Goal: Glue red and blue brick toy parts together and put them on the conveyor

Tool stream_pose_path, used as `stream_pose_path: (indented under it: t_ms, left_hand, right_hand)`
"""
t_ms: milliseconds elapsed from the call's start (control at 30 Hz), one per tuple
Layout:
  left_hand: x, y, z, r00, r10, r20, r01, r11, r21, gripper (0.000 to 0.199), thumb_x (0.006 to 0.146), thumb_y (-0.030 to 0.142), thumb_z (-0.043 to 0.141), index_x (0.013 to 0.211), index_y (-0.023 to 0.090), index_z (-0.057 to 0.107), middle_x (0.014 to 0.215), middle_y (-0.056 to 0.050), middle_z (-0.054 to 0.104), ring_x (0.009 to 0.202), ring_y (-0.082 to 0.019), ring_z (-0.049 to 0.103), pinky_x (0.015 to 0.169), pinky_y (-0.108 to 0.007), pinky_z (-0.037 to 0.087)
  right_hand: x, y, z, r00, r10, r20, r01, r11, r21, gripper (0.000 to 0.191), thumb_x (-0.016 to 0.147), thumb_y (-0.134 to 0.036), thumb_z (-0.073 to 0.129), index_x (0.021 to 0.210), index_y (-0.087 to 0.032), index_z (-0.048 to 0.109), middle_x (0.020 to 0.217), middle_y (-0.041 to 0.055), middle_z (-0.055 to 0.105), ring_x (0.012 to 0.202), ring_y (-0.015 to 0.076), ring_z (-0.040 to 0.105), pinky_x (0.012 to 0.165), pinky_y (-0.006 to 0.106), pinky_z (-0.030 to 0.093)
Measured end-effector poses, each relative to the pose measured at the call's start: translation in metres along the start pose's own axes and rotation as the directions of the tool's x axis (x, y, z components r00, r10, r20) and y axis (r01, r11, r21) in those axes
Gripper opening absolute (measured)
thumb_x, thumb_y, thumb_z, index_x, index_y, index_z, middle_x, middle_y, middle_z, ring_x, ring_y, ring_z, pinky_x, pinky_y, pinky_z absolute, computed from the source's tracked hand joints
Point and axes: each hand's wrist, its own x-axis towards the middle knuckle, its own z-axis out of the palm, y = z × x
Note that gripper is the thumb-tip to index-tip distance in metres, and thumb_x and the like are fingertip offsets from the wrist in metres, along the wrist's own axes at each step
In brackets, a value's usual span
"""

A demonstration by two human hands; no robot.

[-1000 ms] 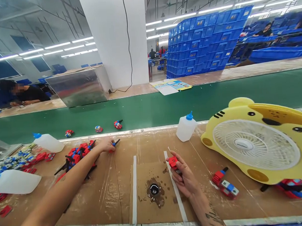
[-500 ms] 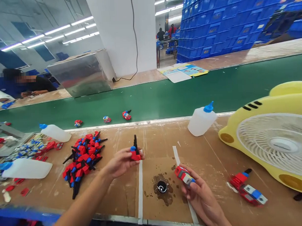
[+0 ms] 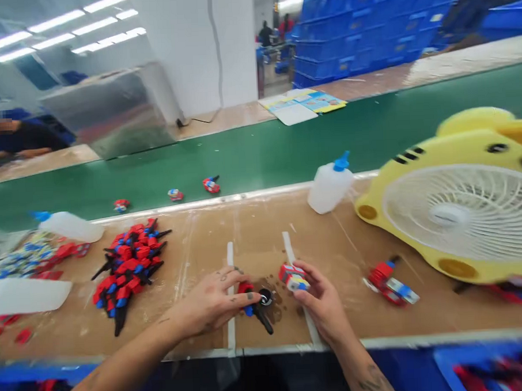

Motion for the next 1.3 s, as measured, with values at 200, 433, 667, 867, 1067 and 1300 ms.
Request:
stream_pose_path:
  t_ms: [200, 433, 667, 867, 1067, 1300]
  left_hand:
    - [0.006, -0.008, 0.005, 0.971, 0.208, 0.12, -0.224, 0.964, 0.145, 0.036, 0.097, 0.012, 0.041, 0.124, 0.027, 0.06, 0.13, -0.012, 0.055, 0.111, -0.023, 0.054, 0.093, -0.036, 0.049]
    - [0.031, -0.003, 0.004, 0.952, 0.267, 0.151, -0.294, 0.934, 0.2, 0.036, 0.098, 0.016, 0.04, 0.126, 0.029, 0.058, 0.126, -0.011, 0.056, 0.108, -0.023, 0.055, 0.091, -0.035, 0.049]
    - [0.046, -0.001, 0.008, 0.926, 0.261, 0.273, -0.313, 0.935, 0.167, 0.032, 0.097, 0.016, 0.043, 0.121, 0.026, 0.061, 0.122, -0.011, 0.059, 0.104, -0.023, 0.056, 0.089, -0.035, 0.049]
    - [0.043, -0.005, 0.007, 0.95, 0.203, 0.237, -0.216, 0.976, 0.031, 0.038, 0.092, 0.012, 0.048, 0.125, 0.028, 0.06, 0.124, -0.011, 0.059, 0.11, -0.025, 0.055, 0.092, -0.038, 0.05]
    - [0.029, -0.018, 0.011, 0.989, -0.142, -0.028, 0.114, 0.885, -0.452, 0.035, 0.09, 0.016, 0.057, 0.121, 0.029, 0.064, 0.126, -0.01, 0.058, 0.115, -0.022, 0.058, 0.094, -0.034, 0.051]
    - [0.028, -0.011, 0.037, 0.832, -0.526, -0.177, 0.143, 0.511, -0.848, 0.031, 0.078, 0.02, 0.076, 0.108, 0.023, 0.069, 0.115, -0.009, 0.067, 0.114, -0.024, 0.061, 0.1, -0.039, 0.05]
  right_hand:
    - [0.003, 0.002, 0.001, 0.994, -0.103, 0.033, 0.102, 0.994, 0.031, 0.061, 0.058, -0.033, 0.092, 0.112, -0.025, 0.067, 0.109, 0.0075, 0.072, 0.095, 0.0226, 0.068, 0.077, 0.032, 0.055]
    - [0.002, 0.01, -0.005, 0.98, -0.137, 0.148, 0.136, 0.991, 0.014, 0.066, 0.06, -0.026, 0.091, 0.119, -0.025, 0.061, 0.11, 0.0075, 0.072, 0.098, 0.0218, 0.069, 0.087, 0.036, 0.054]
    - [0.001, 0.009, -0.005, 0.974, -0.17, 0.149, 0.178, 0.983, -0.04, 0.065, 0.063, -0.024, 0.089, 0.121, -0.025, 0.059, 0.113, 0.0071, 0.07, 0.101, 0.0212, 0.066, 0.09, 0.036, 0.052]
    - [-0.001, 0.009, -0.003, 0.962, -0.218, 0.168, 0.24, 0.962, -0.127, 0.062, 0.067, -0.028, 0.087, 0.122, -0.025, 0.058, 0.114, 0.0072, 0.067, 0.106, 0.0224, 0.064, 0.092, 0.035, 0.051]
    - [-0.007, 0.004, -0.001, 0.901, -0.361, 0.24, 0.424, 0.849, -0.316, 0.054, 0.074, -0.028, 0.082, 0.124, -0.027, 0.06, 0.124, 0.0094, 0.061, 0.116, 0.0259, 0.058, 0.099, 0.039, 0.048]
    - [-0.009, 0.0, 0.009, 0.879, -0.387, 0.277, 0.457, 0.849, -0.264, 0.058, 0.073, -0.023, 0.084, 0.124, -0.029, 0.058, 0.126, 0.0086, 0.06, 0.118, 0.0252, 0.058, 0.099, 0.037, 0.049]
